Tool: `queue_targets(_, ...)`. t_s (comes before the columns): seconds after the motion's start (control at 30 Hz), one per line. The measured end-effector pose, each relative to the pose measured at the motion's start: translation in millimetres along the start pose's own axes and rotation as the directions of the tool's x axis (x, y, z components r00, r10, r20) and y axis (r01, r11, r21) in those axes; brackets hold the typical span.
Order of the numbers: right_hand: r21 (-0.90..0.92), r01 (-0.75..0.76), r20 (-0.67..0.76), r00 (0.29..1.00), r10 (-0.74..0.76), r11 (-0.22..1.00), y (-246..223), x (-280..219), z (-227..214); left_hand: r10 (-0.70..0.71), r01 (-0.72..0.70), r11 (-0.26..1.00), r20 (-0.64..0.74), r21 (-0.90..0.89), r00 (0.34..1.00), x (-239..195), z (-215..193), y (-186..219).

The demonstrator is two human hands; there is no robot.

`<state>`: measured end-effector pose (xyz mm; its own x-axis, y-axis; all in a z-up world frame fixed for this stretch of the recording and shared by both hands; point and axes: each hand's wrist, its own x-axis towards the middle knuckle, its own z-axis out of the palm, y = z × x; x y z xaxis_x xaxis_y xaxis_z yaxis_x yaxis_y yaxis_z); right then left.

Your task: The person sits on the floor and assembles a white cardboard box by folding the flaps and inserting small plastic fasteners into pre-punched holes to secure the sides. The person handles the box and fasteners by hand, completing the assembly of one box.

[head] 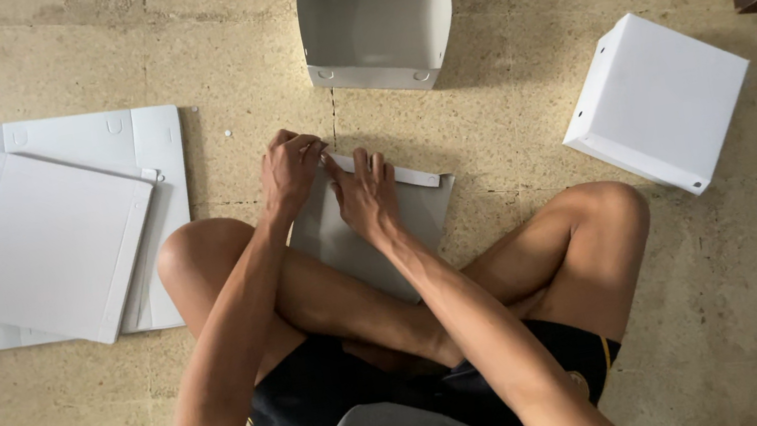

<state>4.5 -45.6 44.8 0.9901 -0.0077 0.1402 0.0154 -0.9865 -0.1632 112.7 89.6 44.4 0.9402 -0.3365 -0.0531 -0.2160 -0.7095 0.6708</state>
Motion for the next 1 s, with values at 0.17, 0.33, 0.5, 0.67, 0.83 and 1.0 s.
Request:
queue_targets(0.17,0.023,0.017,-0.021,1.000,-0.016,1.000,7,4,0,-0.011,0.013,0.998,0.037,-0.068,0.999,-13,-7,13)
queue_targets(0.33,0.337,0.040,0.028,0.998,-0.053,0.941,40,-27,-17,-0.043,0.049,0.996,0.086,-0.074,0.995,-34,-21,25)
queue_targets(0.5,0.187,-0.407,0.108,0.913,0.393,0.894,83,-61,-94,-0.150,0.153,0.987,0.073,-0.037,0.986,-36,-25,32)
queue_targets(0.67,0.486,-0.346,0.211,0.938,0.276,0.803,120,-54,-52,-0.043,0.043,0.995,0.009,-0.085,0.999,-14,0,24)
queue_targets(0.83,0.553,-0.160,-0.002,0.981,0.194,0.817,130,-33,-42,0.059,-0.074,0.973,-0.075,-0.218,0.995,2,12,10)
queue_targets(1.0,0.595,-0.160,-0.076,0.965,0.253,0.787,140,-19,-44,0.062,-0.098,0.936,-0.117,-0.338,0.991,14,24,9)
